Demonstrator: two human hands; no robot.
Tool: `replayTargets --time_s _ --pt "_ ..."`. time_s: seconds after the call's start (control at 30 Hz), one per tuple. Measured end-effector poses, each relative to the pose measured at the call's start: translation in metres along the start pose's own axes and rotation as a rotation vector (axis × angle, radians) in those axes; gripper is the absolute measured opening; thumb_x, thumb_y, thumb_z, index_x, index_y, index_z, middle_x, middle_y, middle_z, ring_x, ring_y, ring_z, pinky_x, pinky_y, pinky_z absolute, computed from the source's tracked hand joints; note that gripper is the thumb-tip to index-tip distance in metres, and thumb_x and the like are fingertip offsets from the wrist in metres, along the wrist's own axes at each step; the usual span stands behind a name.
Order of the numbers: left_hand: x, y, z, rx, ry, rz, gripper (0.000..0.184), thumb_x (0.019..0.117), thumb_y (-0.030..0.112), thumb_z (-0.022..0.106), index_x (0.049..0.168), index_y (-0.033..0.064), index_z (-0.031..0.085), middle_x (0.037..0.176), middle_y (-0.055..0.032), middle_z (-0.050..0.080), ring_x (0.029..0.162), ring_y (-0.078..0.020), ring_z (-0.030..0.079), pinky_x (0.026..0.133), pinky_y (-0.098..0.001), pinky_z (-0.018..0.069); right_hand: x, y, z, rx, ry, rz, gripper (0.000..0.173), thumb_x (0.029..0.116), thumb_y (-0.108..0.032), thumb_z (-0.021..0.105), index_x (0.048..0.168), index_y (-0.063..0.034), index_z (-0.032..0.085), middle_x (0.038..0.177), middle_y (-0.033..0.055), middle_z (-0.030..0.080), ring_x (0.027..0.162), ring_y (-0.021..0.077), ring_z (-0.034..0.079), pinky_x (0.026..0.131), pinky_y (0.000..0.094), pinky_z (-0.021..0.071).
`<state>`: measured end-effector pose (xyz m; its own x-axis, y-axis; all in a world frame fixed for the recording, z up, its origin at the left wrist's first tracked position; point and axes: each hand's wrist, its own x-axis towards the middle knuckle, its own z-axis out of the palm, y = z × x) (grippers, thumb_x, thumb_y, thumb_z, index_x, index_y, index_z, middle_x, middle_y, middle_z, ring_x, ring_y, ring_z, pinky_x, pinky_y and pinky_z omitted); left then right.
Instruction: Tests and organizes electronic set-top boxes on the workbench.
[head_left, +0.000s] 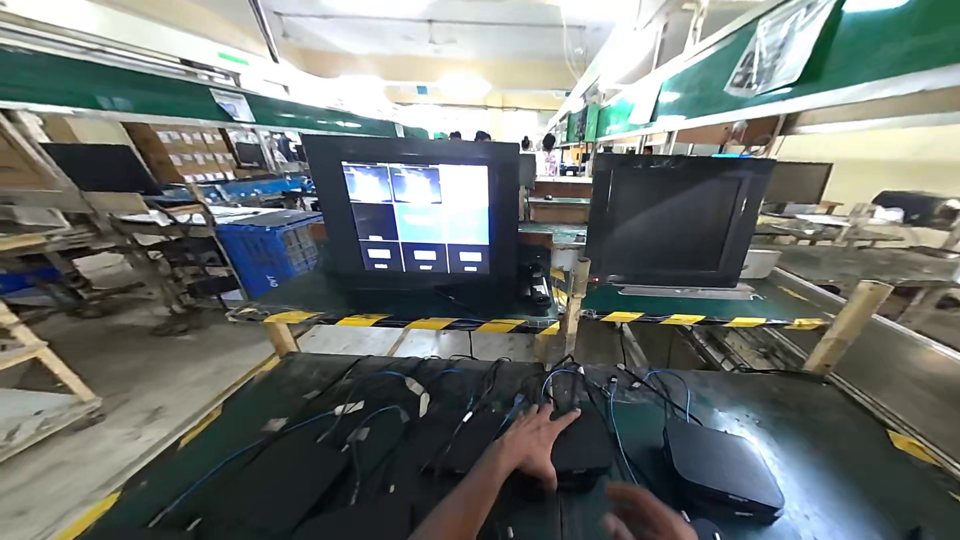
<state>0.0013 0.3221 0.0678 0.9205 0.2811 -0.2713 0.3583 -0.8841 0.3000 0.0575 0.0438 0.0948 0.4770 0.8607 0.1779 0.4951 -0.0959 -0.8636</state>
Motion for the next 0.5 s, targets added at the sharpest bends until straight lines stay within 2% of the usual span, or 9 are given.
replayTargets --time_s 0.1,0.17,0.2,0.23,0.27,0.33,0.37,0.43,0.5 --pt "-0.016 -0.001 -0.01 -0.182 0.016 0.099 0.135 0.0575 0.033 0.098 0.165 0.0382 0.017 0.153 -0.0258 0.041 0.137 -0.0478 0.045 0.109 -0.0668 0.0403 0.049 0.018 -0.011 0.131 0.151 0.168 0.057 0.1005 -0.043 0.061 0.138 0.0001 0.056 0.122 0.0175 0.069 0.106 0.0271 0.071 0.09 0.0476 0.0601" --pt "-0.031 0.011 -0.014 -0.23 0.078 0.242 0.134 0.055 0.031 0.099 0.164 0.036 0.021 0.152 -0.0246 0.043 0.137 -0.0462 0.044 0.109 -0.0664 0.0405 0.076 0.019 -0.016 0.335 0.034 0.463 0.071 0.1003 -0.062 0.05 0.146 -0.0079 0.049 0.13 0.0184 0.065 0.114 0.0329 0.067 0.091 0.0562 0.0579" --pt "-0.039 0.022 -0.013 -0.206 0.118 0.294 0.134 0.0553 0.035 0.098 0.164 0.0367 0.021 0.154 -0.0233 0.041 0.139 -0.046 0.042 0.108 -0.0682 0.0402 0.086 0.02 -0.015 0.459 -0.026 0.58 0.068 0.0988 -0.063 0.053 0.141 -0.0098 0.055 0.125 0.0157 0.068 0.11 0.0312 0.069 0.089 0.0557 0.0585" --pt "-0.045 0.028 -0.011 -0.206 0.17 0.315 0.131 0.0584 0.043 0.096 0.165 0.0346 0.02 0.156 -0.0223 0.04 0.141 -0.0452 0.041 0.108 -0.0686 0.0391 0.092 0.027 -0.013 0.552 -0.058 0.62 0.057 0.0976 -0.054 0.062 0.132 -0.0081 0.06 0.112 0.014 0.073 0.1 0.0283 0.072 0.083 0.0515 0.0606" --pt "-0.049 0.028 -0.008 -0.287 0.248 0.296 0.127 0.0637 0.054 0.091 0.166 0.0269 0.02 0.157 -0.0222 0.041 0.142 -0.0424 0.041 0.111 -0.0654 0.038 0.096 0.034 -0.011 0.62 -0.081 0.602 0.048 0.0961 -0.04 0.069 0.128 -0.0049 0.061 0.105 0.0148 0.075 0.094 0.0278 0.074 0.081 0.049 0.0623" --pt "-0.057 0.018 -0.007 -0.625 0.303 0.087 0.13 0.0683 0.061 0.088 0.165 0.0116 0.017 0.16 -0.0217 0.038 0.148 -0.0333 0.04 0.121 -0.0518 0.0363 0.095 0.048 -0.007 0.671 -0.067 0.496 0.048 0.0911 -0.025 0.076 0.129 -0.0019 0.058 0.103 0.0155 0.075 0.092 0.0274 0.075 0.083 0.0467 0.0636" --pt "-0.058 0.011 -0.008 -0.772 0.288 -0.018 0.127 0.0657 0.055 0.092 0.162 0.01 0.023 0.157 -0.0196 0.043 0.144 -0.0292 0.046 0.118 -0.0479 0.0409 0.094 0.051 -0.004 0.662 -0.04 0.411 0.052 0.0876 -0.019 0.079 0.131 -0.0023 0.056 0.105 0.0146 0.075 0.093 0.0261 0.075 0.084 0.0454 0.0637" --pt "-0.054 0.002 -0.004 -0.932 0.312 0.0 0.102 0.0619 0.033 0.098 0.146 0.0056 0.048 0.14 -0.0175 0.058 0.129 -0.0254 0.059 0.11 -0.0442 0.0505 0.097 0.056 -0.004 0.547 -0.046 0.149 0.067 0.0767 -0.007 0.085 0.135 -0.0021 0.053 0.112 0.0124 0.073 0.1 0.023 0.073 0.088 0.0423 0.0635" --pt "-0.047 -0.002 -0.014 -0.705 0.358 0.116 0.09 0.0631 0.021 0.097 0.141 0.0061 0.055 0.137 -0.017 0.061 0.129 -0.0264 0.058 0.111 -0.0453 0.0477 0.115 0.058 -0.013 0.21 -0.097 -0.097 0.08 0.0636 -0.013 0.094 0.133 -0.0046 0.056 0.116 0.008 0.071 0.106 0.0185 0.07 0.094 0.0394 0.0603"
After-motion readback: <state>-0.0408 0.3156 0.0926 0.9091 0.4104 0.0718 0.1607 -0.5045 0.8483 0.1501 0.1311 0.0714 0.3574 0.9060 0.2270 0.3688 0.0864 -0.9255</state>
